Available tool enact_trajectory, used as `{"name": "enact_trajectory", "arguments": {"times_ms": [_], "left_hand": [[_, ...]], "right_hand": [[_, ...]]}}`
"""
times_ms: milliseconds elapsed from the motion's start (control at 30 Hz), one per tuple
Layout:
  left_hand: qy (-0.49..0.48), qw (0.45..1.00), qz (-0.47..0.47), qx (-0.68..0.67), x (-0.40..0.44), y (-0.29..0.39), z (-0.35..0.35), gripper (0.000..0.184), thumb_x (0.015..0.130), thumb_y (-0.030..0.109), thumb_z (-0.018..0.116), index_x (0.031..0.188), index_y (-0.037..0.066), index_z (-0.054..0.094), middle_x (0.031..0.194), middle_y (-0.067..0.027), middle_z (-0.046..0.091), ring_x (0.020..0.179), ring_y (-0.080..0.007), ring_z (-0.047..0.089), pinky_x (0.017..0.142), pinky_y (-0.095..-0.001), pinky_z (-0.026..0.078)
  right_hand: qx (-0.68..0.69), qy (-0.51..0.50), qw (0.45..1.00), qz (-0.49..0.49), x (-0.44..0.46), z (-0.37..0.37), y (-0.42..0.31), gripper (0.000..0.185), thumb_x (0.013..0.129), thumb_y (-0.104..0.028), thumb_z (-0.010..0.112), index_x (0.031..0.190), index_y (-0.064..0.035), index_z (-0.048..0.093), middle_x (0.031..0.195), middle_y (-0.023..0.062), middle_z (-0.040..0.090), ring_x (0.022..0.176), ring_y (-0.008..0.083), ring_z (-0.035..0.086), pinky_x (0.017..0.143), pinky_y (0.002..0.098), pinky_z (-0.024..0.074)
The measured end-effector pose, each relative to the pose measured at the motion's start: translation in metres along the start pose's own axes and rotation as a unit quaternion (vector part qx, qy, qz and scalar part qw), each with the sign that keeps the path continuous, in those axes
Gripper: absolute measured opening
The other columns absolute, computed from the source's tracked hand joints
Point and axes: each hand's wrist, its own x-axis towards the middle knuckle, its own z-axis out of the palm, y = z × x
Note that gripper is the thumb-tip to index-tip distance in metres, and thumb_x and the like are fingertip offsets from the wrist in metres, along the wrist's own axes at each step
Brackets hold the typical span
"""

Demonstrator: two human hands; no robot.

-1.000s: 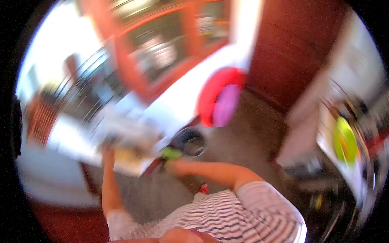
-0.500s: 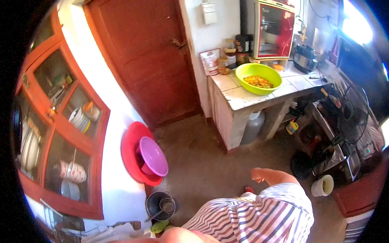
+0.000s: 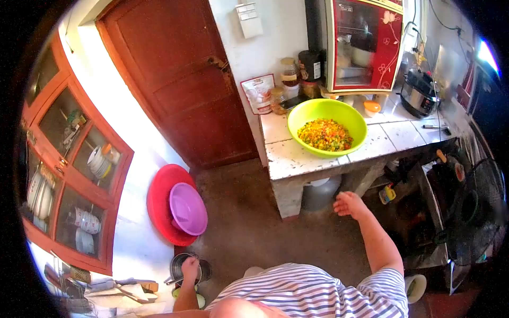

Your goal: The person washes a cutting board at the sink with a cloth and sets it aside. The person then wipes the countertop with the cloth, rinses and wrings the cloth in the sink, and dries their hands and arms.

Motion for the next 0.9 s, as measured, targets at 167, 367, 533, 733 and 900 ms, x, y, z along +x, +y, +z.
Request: {"name": "enact_trajectory", "arguments": {"times_ms": [167, 367, 533, 733, 900], "left_hand": [[-0.113, 0.982, 0.11, -0.103, 0.098, 0.165, 0.057, 0.026, 0.076, 0.02, 0.066, 0.096, 0.004, 0.062, 0.082, -0.0095, 0.065, 0.077, -0.018, 0.062, 0.07, -0.0299, 0.048], [-0.202, 0.945, 0.186, -0.179, 0.207, 0.3, 0.139, 0.025, 0.078, 0.017, 0.065, 0.099, 0.003, 0.061, 0.085, -0.0091, 0.065, 0.08, -0.0165, 0.062, 0.073, -0.0284, 0.048], [-0.255, 0.895, 0.254, -0.263, 0.29, 0.387, 0.203, 0.02, 0.084, 0.013, 0.058, 0.1, 0.002, 0.058, 0.08, -0.003, 0.062, 0.069, -0.0082, 0.057, 0.057, -0.0226, 0.045], [-0.38, 0.844, 0.173, -0.337, 0.349, 0.48, 0.249, 0.021, 0.088, 0.019, 0.055, 0.103, 0.004, 0.056, 0.084, -0.0031, 0.062, 0.073, -0.0104, 0.06, 0.058, -0.0223, 0.046], [-0.486, 0.792, 0.099, -0.356, 0.339, 0.524, 0.264, 0.033, 0.088, 0.032, 0.055, 0.107, 0.005, 0.053, 0.086, -0.0046, 0.061, 0.071, -0.0128, 0.059, 0.054, -0.0258, 0.049]], "right_hand": [[0.172, 0.008, 0.984, -0.046, 0.046, -0.019, -0.058, 0.036, 0.088, -0.037, 0.05, 0.103, -0.0045, 0.047, 0.085, 0.0113, 0.062, 0.068, 0.0203, 0.061, 0.058, 0.0346, 0.0497], [0.318, 0.061, 0.944, -0.062, 0.099, -0.028, -0.081, 0.029, 0.09, -0.035, 0.048, 0.099, -0.0071, 0.046, 0.082, 0.0097, 0.062, 0.065, 0.0206, 0.059, 0.055, 0.0345, 0.0457], [0.326, 0.169, 0.929, -0.032, 0.105, -0.022, -0.103, 0.021, 0.087, -0.028, 0.052, 0.094, -0.0089, 0.048, 0.066, 0.0064, 0.053, 0.054, 0.0207, 0.056, 0.047, 0.0346, 0.045], [0.369, 0.287, 0.883, -0.046, 0.095, -0.031, -0.105, 0.016, 0.082, -0.021, 0.052, 0.09, -0.0074, 0.051, 0.061, 0.0055, 0.049, 0.045, 0.0191, 0.05, 0.041, 0.031, 0.0437], [0.313, 0.286, 0.905, -0.032, 0.075, -0.049, -0.105, 0.016, 0.083, -0.023, 0.05, 0.088, -0.0089, 0.054, 0.063, 0.003, 0.057, 0.039, 0.0154, 0.047, 0.038, 0.0265, 0.0374]]}}
